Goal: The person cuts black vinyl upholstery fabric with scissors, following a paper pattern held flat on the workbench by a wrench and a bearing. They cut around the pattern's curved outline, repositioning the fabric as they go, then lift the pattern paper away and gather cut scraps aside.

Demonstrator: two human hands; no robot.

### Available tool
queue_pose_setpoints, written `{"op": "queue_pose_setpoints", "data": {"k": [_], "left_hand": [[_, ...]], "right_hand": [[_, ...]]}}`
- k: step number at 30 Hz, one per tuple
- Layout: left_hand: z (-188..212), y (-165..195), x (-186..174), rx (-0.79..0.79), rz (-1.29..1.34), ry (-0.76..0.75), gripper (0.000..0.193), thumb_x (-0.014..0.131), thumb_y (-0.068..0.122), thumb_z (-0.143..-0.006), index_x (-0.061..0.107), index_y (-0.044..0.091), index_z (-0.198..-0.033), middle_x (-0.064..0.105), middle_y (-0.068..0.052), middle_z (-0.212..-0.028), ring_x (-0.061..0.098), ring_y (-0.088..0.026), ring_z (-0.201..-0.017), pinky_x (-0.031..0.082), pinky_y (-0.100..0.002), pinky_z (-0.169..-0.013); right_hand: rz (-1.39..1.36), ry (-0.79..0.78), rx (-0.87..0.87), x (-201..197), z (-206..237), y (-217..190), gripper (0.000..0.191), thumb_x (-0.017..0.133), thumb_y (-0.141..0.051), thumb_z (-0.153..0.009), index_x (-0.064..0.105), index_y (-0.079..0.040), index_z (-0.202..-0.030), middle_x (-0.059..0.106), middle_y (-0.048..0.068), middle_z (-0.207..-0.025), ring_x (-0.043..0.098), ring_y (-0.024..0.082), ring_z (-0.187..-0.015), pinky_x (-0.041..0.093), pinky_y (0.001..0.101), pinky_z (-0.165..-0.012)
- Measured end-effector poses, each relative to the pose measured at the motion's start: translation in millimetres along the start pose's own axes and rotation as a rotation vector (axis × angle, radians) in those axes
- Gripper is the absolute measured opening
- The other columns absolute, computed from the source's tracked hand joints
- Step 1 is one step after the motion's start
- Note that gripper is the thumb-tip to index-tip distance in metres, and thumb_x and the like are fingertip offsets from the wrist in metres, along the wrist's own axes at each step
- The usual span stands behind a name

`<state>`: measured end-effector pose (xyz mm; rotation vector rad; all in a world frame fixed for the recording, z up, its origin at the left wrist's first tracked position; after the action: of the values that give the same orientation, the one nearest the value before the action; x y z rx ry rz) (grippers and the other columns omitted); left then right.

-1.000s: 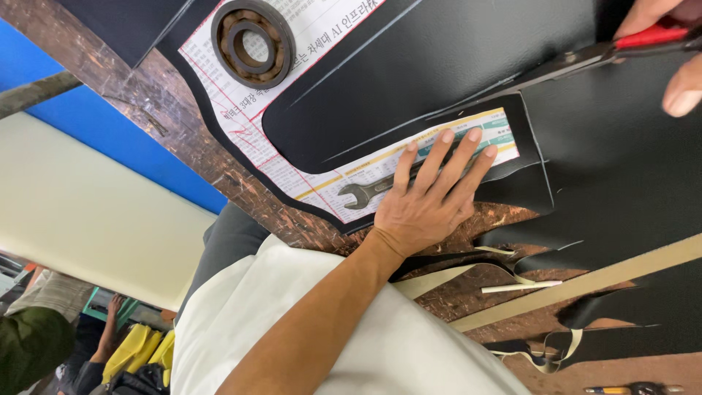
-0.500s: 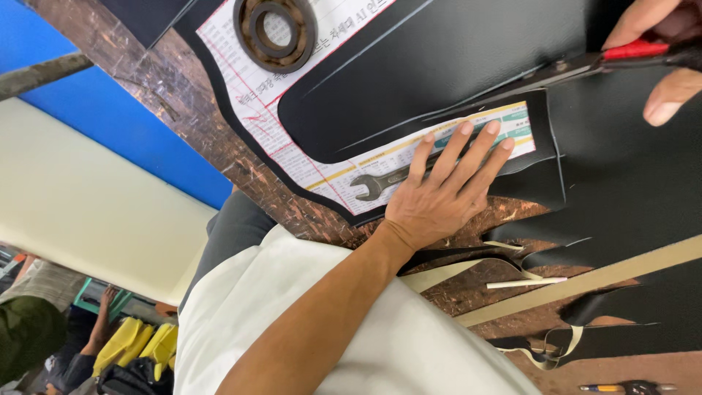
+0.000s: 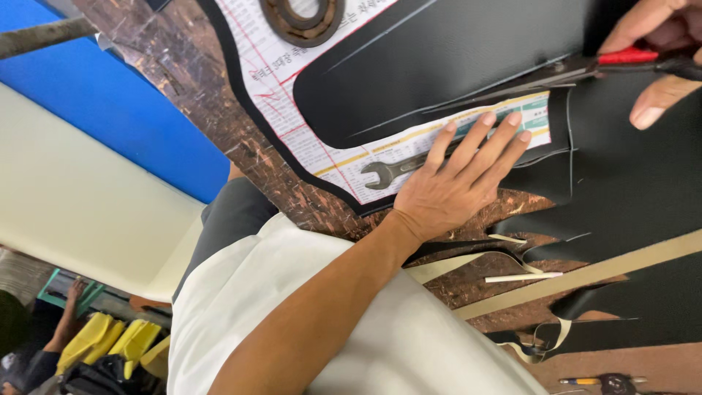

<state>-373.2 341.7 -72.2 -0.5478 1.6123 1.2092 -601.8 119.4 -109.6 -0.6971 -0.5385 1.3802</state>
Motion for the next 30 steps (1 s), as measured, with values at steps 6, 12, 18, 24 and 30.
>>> {"op": "queue_pose_setpoints", "data": {"k": [6, 12, 18, 24, 30], "left_hand": [[-2, -4, -13, 0.012, 0.088, 0.018, 0.058, 0.063, 0.019, -0.108, 0.042, 0.009, -0.161, 0.030, -0.009, -0.174, 0.030, -0.029, -0.161, 0.026, -0.046, -0.129], [30, -29, -56, -0.029, 0.423, 0.123, 0.059, 0.065, 0.010, -0.105, 0.044, 0.001, -0.159, 0.037, -0.015, -0.159, 0.037, -0.032, -0.151, 0.035, -0.051, -0.116], [64, -59, -91, -0.241, 0.197, -0.027, 0.053, 0.068, 0.017, -0.100, 0.051, 0.002, -0.148, 0.045, -0.012, -0.153, 0.044, -0.033, -0.142, 0.036, -0.054, -0.121], [68, -55, -91, -0.241, 0.137, -0.090, 0.055, 0.066, 0.019, -0.100, 0.050, 0.000, -0.149, 0.044, -0.013, -0.155, 0.043, -0.033, -0.142, 0.035, -0.055, -0.121], [72, -57, -95, -0.210, 0.095, -0.190, 0.065, 0.063, 0.010, -0.094, 0.044, -0.001, -0.155, 0.036, -0.013, -0.163, 0.038, -0.034, -0.149, 0.033, -0.054, -0.124]], "right_hand": [[0.184, 0.003, -0.033, 1, 1, -5, 0.079, 0.103, -0.012, -0.037, 0.078, 0.000, -0.110, 0.075, 0.016, -0.102, 0.077, 0.027, -0.096, 0.059, 0.0405, -0.090], [0.128, -0.024, 0.033, 2, -3, -17, 0.075, 0.102, -0.011, -0.039, 0.078, 0.000, -0.110, 0.076, 0.016, -0.101, 0.078, 0.027, -0.095, 0.060, 0.0405, -0.088], [0.144, -0.057, 0.112, -1, -9, -16, 0.072, 0.100, -0.009, -0.041, 0.078, 0.001, -0.109, 0.078, 0.016, -0.099, 0.079, 0.027, -0.093, 0.061, 0.0405, -0.085], [0.233, -0.077, -0.079, -3, -14, -2, 0.077, 0.099, -0.024, -0.040, 0.076, -0.004, -0.111, 0.077, 0.013, -0.102, 0.079, 0.023, -0.097, 0.061, 0.0371, -0.089], [0.137, -0.042, 0.083, 4, -10, -20, 0.066, 0.102, -0.011, -0.048, 0.077, 0.002, -0.109, 0.076, 0.020, -0.102, 0.078, 0.030, -0.096, 0.061, 0.0418, -0.087]]}}
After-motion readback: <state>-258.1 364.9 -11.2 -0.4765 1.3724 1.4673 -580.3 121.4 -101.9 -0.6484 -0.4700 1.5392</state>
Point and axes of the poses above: each hand's wrist, its own z-axis away from the middle knuckle, its own x-axis out of the palm, y = z × x, the point moved 2 cm from there along -z, towards the middle knuckle
